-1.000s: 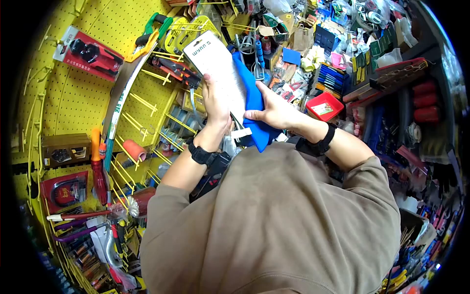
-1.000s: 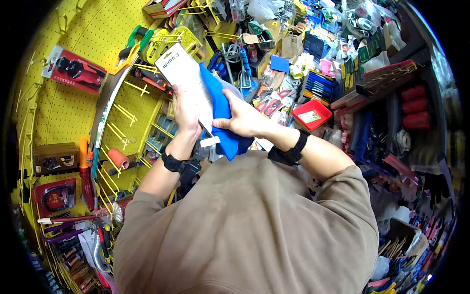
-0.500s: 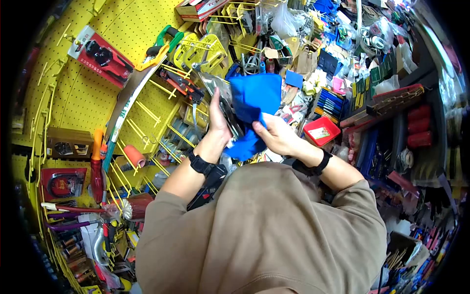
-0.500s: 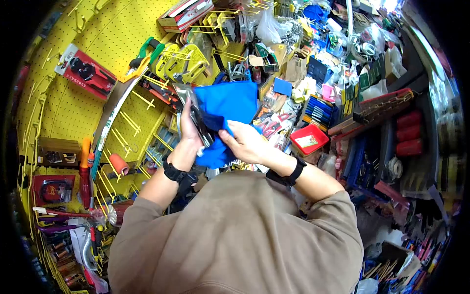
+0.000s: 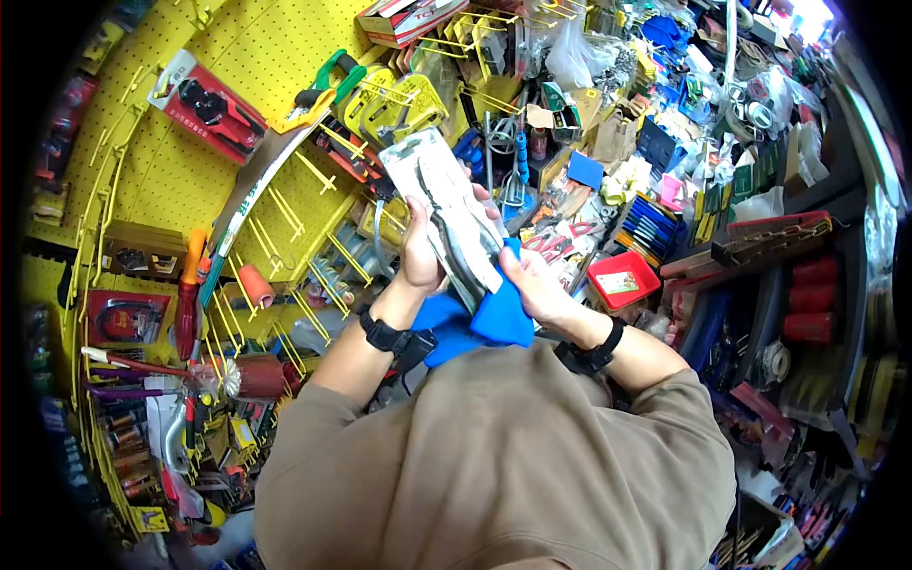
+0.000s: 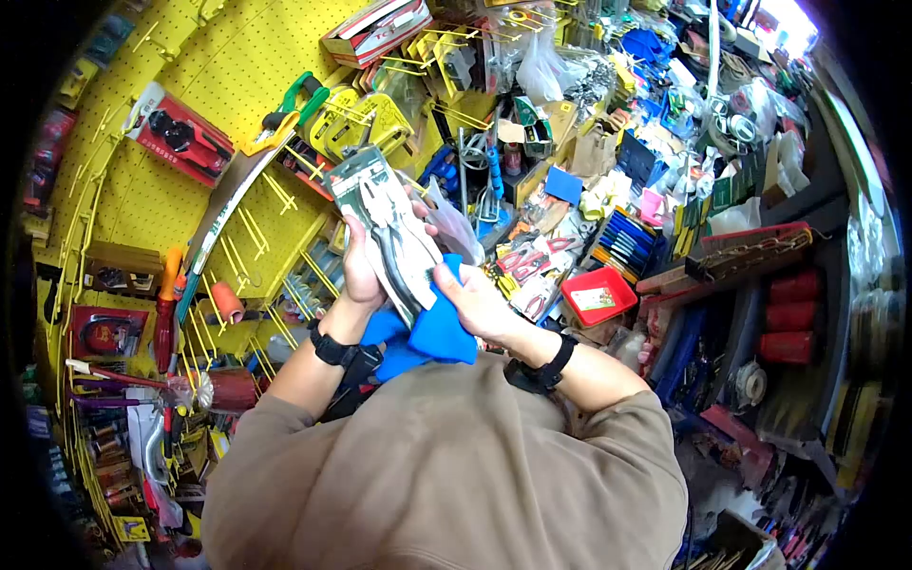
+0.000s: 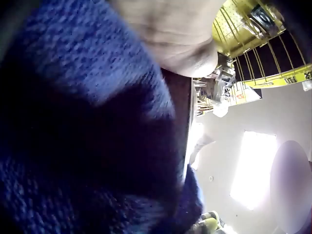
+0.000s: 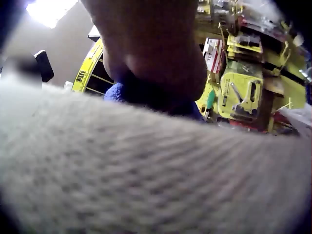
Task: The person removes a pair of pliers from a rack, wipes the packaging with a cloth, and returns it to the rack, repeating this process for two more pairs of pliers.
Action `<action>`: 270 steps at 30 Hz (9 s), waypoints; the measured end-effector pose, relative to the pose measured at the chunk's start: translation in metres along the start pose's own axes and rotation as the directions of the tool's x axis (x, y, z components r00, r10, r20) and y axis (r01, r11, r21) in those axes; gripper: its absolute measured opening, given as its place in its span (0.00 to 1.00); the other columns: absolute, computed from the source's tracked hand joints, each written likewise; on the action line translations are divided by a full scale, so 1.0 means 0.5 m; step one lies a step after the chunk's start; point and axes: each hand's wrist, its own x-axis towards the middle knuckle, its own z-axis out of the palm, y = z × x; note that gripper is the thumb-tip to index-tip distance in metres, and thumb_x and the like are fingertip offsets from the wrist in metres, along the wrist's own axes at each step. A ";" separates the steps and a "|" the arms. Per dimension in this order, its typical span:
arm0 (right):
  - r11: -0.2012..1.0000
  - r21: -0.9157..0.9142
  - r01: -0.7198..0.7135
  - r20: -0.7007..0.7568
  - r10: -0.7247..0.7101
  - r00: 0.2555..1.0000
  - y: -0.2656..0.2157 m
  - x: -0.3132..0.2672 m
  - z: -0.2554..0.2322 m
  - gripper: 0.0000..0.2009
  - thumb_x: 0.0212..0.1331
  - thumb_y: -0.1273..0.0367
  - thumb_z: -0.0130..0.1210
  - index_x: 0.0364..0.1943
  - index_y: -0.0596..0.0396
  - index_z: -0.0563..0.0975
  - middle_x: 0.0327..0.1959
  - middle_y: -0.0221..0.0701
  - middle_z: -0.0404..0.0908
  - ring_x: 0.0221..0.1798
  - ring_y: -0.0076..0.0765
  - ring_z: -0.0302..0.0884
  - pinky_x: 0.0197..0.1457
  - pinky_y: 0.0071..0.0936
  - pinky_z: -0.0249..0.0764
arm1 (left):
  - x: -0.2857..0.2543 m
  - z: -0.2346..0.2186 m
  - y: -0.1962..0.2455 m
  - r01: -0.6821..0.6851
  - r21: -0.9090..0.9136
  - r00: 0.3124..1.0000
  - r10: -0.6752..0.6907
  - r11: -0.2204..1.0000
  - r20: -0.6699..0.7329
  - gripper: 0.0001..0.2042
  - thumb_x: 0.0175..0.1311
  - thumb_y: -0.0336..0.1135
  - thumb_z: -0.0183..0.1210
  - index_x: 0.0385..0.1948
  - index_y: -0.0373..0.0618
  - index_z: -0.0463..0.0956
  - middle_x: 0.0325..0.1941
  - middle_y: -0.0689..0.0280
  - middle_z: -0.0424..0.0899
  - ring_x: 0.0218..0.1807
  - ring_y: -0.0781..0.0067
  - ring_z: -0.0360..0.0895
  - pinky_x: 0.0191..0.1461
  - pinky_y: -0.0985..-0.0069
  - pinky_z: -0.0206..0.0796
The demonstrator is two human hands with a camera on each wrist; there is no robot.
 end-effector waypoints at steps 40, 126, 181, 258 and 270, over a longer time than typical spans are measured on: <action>0.167 -0.986 -0.027 -0.086 -0.357 0.930 0.089 0.086 -0.345 0.15 0.51 0.70 0.58 0.45 0.57 0.80 0.46 0.51 0.75 0.49 0.59 0.77 0.55 0.46 0.75 | -0.201 -0.042 -0.021 0.368 -0.220 0.915 -0.311 0.903 0.257 0.53 0.51 0.84 0.38 0.75 0.54 0.47 0.55 0.49 0.78 0.52 0.50 0.81 0.56 0.52 0.74; 0.511 -0.128 0.850 0.432 -0.743 0.512 -0.690 0.140 0.440 0.14 0.65 0.61 0.62 0.42 0.57 0.76 0.33 0.29 0.85 0.32 0.18 0.79 0.36 0.19 0.76 | -0.124 0.114 0.480 -0.500 0.769 0.688 0.723 0.398 0.073 0.08 0.69 0.26 0.58 0.44 0.31 0.78 0.34 0.60 0.86 0.34 0.75 0.84 0.37 0.79 0.76; 0.350 0.163 0.922 0.459 -0.854 0.243 -0.771 0.501 0.589 0.23 0.63 0.71 0.63 0.58 0.61 0.68 0.49 0.32 0.80 0.49 0.25 0.76 0.55 0.25 0.73 | 0.032 0.010 0.659 0.457 0.493 0.386 0.665 -0.740 0.639 0.23 0.57 0.44 0.66 0.52 0.45 0.74 0.43 0.61 0.73 0.51 0.57 0.66 0.59 0.58 0.56; 0.500 -0.038 0.865 0.380 -0.793 0.475 -1.033 0.538 0.337 0.16 0.66 0.68 0.55 0.54 0.61 0.71 0.39 0.35 0.83 0.34 0.31 0.85 0.37 0.30 0.83 | 0.071 -0.002 0.647 0.507 0.530 0.245 0.704 -0.679 0.667 0.18 0.55 0.35 0.64 0.47 0.41 0.74 0.41 0.56 0.72 0.49 0.52 0.66 0.58 0.56 0.57; 0.554 0.016 0.832 0.387 -0.771 0.506 -1.037 0.560 0.339 0.15 0.67 0.67 0.55 0.54 0.57 0.70 0.38 0.32 0.82 0.34 0.28 0.83 0.39 0.28 0.81 | 0.070 -0.003 0.647 0.513 0.523 0.249 0.701 -0.681 0.668 0.17 0.56 0.34 0.63 0.46 0.41 0.75 0.41 0.57 0.72 0.50 0.53 0.66 0.58 0.56 0.57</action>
